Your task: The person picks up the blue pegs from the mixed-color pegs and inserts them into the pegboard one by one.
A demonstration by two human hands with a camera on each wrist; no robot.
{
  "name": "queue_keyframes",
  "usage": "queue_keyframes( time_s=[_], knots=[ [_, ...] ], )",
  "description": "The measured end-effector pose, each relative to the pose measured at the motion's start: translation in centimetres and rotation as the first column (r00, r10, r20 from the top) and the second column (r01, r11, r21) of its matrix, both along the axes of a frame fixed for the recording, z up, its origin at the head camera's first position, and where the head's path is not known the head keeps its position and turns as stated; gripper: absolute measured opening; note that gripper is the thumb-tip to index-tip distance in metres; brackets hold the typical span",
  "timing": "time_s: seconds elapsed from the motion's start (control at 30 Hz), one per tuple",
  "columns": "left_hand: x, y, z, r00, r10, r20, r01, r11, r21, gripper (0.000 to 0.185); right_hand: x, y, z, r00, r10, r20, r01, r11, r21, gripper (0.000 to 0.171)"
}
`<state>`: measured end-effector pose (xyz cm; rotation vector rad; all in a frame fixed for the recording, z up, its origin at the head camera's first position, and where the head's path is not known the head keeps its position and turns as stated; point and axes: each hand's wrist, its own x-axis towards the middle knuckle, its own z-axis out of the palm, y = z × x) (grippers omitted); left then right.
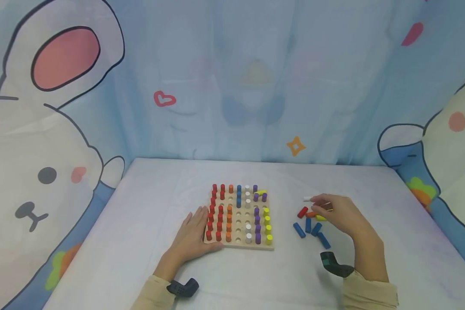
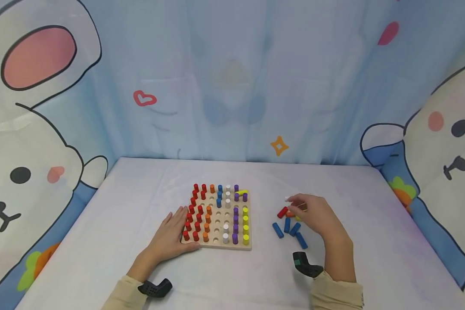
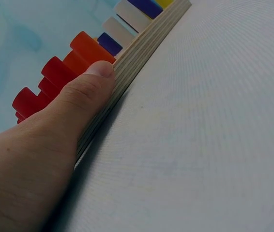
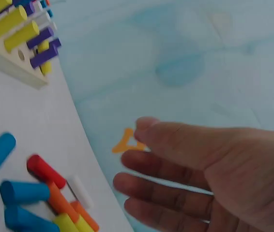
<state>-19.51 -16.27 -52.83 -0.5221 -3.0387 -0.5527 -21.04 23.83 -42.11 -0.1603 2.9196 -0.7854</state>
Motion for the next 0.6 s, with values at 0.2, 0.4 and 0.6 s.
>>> queue_keyframes(
  time_s=[0.2, 0.4, 0.6],
  knots=[
    [0.0, -0.1, -0.1, 1.0, 0.006, -0.009, -0.006, 1.0, -0.002, 0.118, 0.2, 2.6, -0.6, 0.992, -0.031, 0.123, 0.025, 0.998, 0.052, 0.055],
    [0.1, -0.1, 0.0, 1.0, 0.008, -0.013, -0.008, 1.0, 0.007, 0.117, 0.0, 3.6, -1.3, 0.958, -0.037, 0.286, 0.014, 0.997, 0.081, 0.068],
    [0.1, -0.1, -0.1, 1.0, -0.002, -0.023, 0.002, 1.0, 0.012, 0.117, -0.1, 3.3, -2.2, 0.949, -0.017, 0.315, -0.016, 0.995, 0.102, 0.072]
  ],
)
